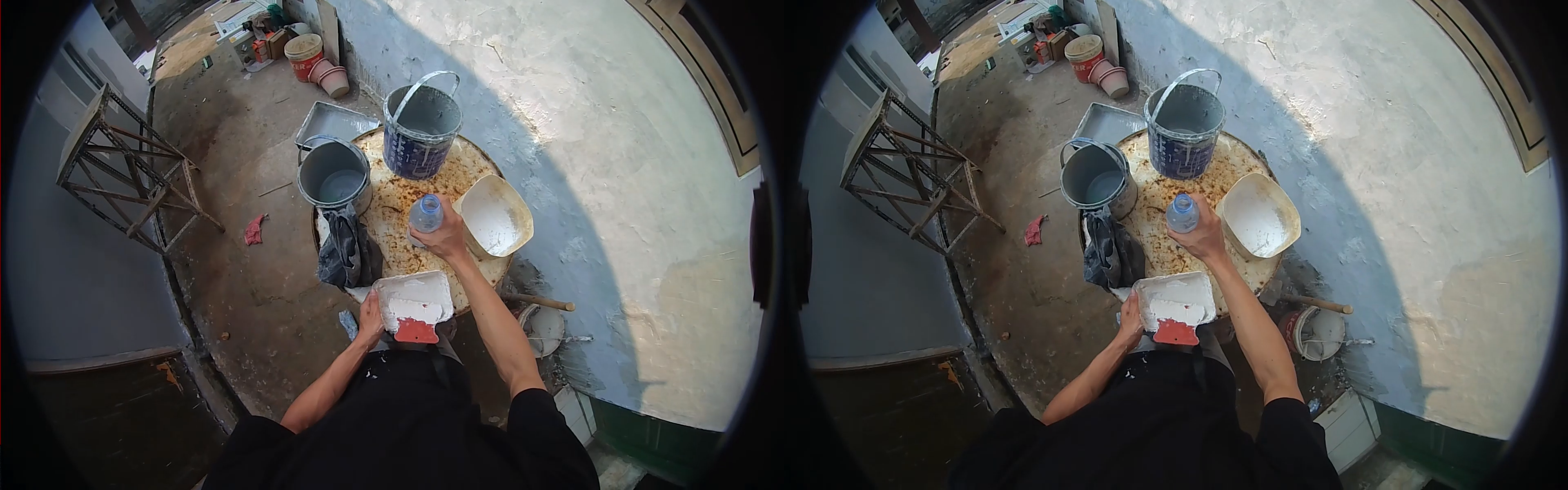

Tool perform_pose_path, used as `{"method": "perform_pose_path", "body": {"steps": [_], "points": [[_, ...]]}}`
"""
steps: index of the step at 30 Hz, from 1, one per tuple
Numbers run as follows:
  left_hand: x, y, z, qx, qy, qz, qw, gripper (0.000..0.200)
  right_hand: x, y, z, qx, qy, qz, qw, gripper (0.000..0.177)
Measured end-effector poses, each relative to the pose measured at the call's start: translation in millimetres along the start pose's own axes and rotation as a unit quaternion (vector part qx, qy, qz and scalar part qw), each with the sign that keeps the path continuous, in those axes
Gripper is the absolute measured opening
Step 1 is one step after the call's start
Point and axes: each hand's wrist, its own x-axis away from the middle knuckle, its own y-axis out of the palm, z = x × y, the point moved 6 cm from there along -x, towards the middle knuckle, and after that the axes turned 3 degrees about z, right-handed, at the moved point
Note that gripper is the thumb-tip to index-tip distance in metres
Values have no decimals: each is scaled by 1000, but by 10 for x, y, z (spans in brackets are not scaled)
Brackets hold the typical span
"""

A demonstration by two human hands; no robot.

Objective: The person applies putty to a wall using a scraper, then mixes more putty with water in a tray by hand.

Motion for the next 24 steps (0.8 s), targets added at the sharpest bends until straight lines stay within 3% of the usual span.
{"method": "perform_pose_path", "body": {"steps": [7,10,13,15,17,19,22,24], "points": [[60,-14,65,-28,-2,-21,999,47,91,-15,-6,15,64,-12,998,71],[14,-13,-6,-13,-16,-30,999,46,211,-124,-109,9,43,29,999,76],[4,22,-43,-8,-18,-46,999,47,542,-427,-222,55,82,80,992,81],[9,88,-13,1,-22,-54,998,48,881,-777,-532,107,129,36,985,78],[49,183,-32,20,-44,-58,997,48,1338,-864,-949,201,33,-93,975,75],[106,321,-10,6,-48,-81,996,49,1799,-747,-1176,262,23,-229,937,66],[204,656,63,-10,-49,-138,989,50,2143,-773,-1104,347,9,-241,906,40],[234,843,53,-25,-43,-172,984,50,2169,-976,-1077,358,20,-202,912,36]]}}
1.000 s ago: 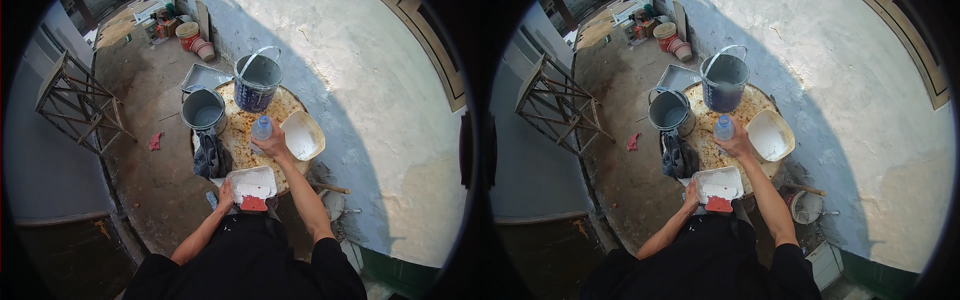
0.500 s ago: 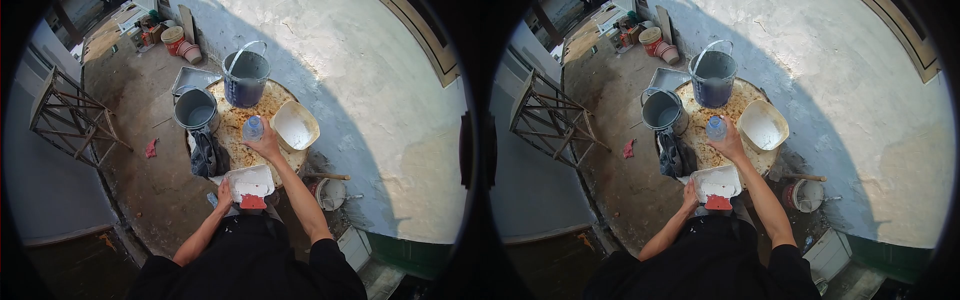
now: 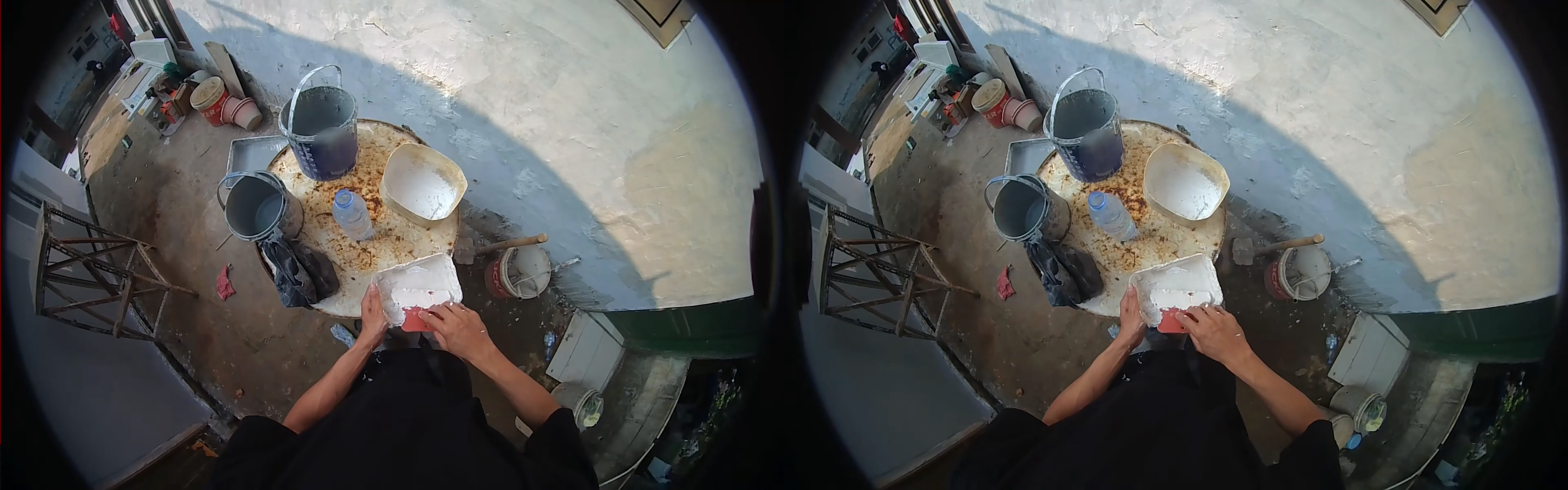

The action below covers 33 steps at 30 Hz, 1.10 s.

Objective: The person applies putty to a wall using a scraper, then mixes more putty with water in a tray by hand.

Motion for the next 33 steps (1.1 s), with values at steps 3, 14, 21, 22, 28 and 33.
{"method": "perform_pose_path", "body": {"steps": [3,14,21,22,28,33], "points": [[-70,290,-130,-11,1,-43,999,50,58,-279,287,19,67,46,996,35],[0,1408,-600,8,-54,-157,986,49,896,-672,995,25,137,62,988,41],[384,2237,-893,-35,-33,-222,974,48,1713,-922,1393,55,148,116,981,40],[464,2369,-923,-47,-33,-225,973,48,1839,-914,1440,52,147,107,982,41],[750,2974,-1468,-65,-34,-264,962,49,2654,-941,1855,37,137,74,987,50],[953,3441,-1871,-45,-77,-272,958,49,3260,-1253,2135,60,147,122,980,39]]}}
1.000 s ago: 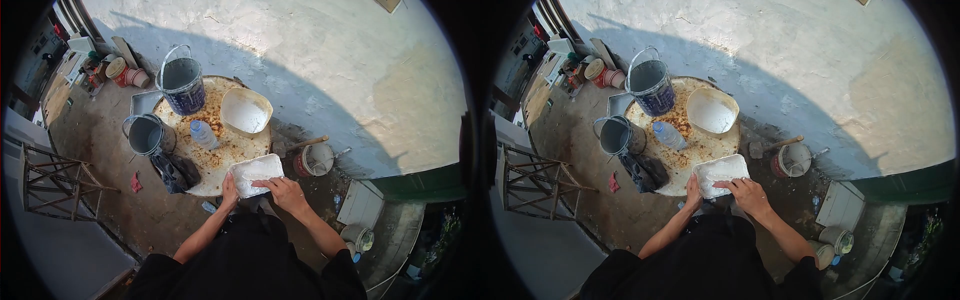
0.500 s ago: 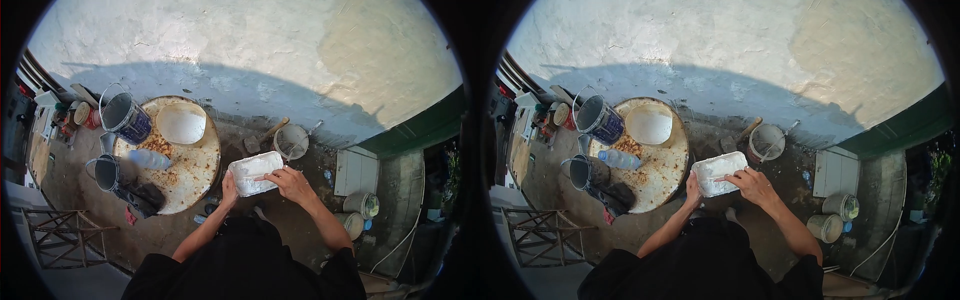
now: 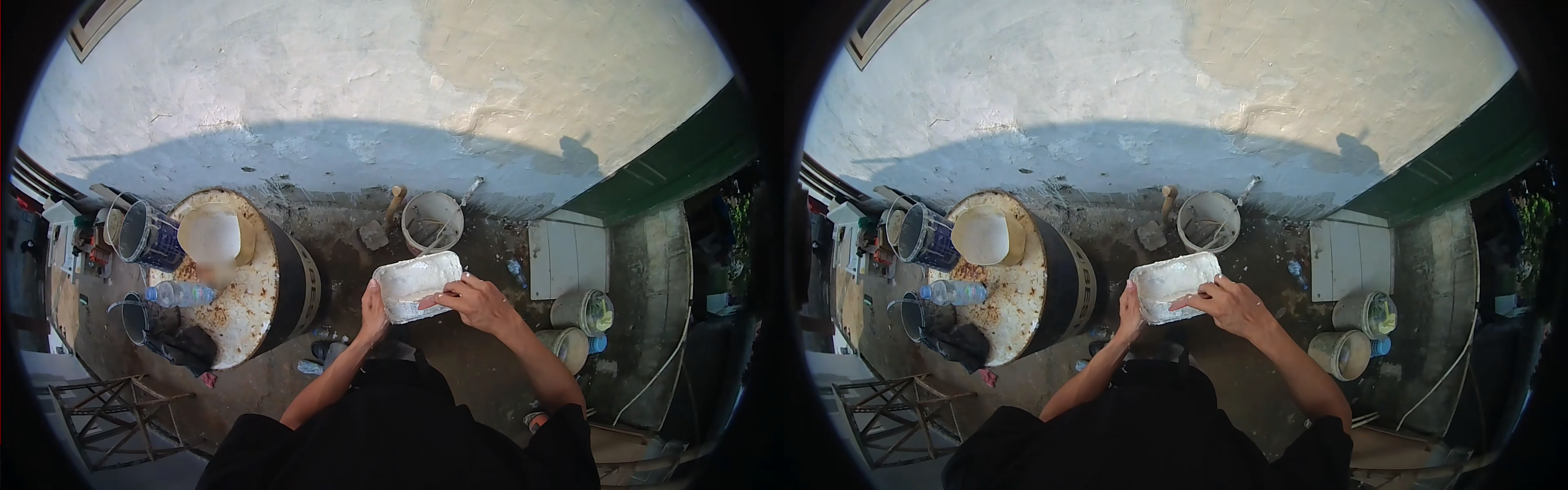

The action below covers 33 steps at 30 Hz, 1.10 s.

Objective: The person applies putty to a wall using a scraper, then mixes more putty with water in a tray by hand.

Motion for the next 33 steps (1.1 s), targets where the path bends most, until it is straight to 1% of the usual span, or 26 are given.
{"method": "perform_pose_path", "body": {"steps": [3,4,7,9,10,13,17,20,23,26,29,30,33], "points": [[-49,289,-104,9,-11,-5,1000,49,260,120,105,-16,-16,-19,1000,31],[-76,373,-146,7,-12,-9,1000,49,324,116,133,-10,-10,-11,1000,27],[-149,610,-183,11,-17,-16,1000,49,459,52,268,-4,35,18,999,26],[-225,692,-239,17,-25,-17,999,48,514,-26,403,-10,64,62,996,25],[-288,718,-315,22,-30,-16,999,48,529,-70,482,-13,78,84,993,25],[-410,836,-426,24,-33,-13,999,47,524,-226,733,6,95,103,990,28],[-612,1168,-388,13,-35,-41,998,46,504,-306,1035,28,135,103,985,31],[-884,1301,-519,0,-25,-51,998,46,473,-197,1259,22,148,92,985,31],[-1173,1448,-549,17,-49,-64,997,45,416,-136,1455,2,144,64,988,31],[-1497,1575,-650,22,-64,-79,995,44,298,-247,1753,5,157,42,987,31],[-1736,1595,-704,-36,-47,-101,993,44,150,-429,2127,61,183,108,975,38],[-1801,1682,-645,-30,-56,-109,992,44,76,-483,2210,79,186,104,974,36],[-1968,1929,-512,19,-84,-91,992,43,13,-327,2379,49,172,100,979,36]]}}
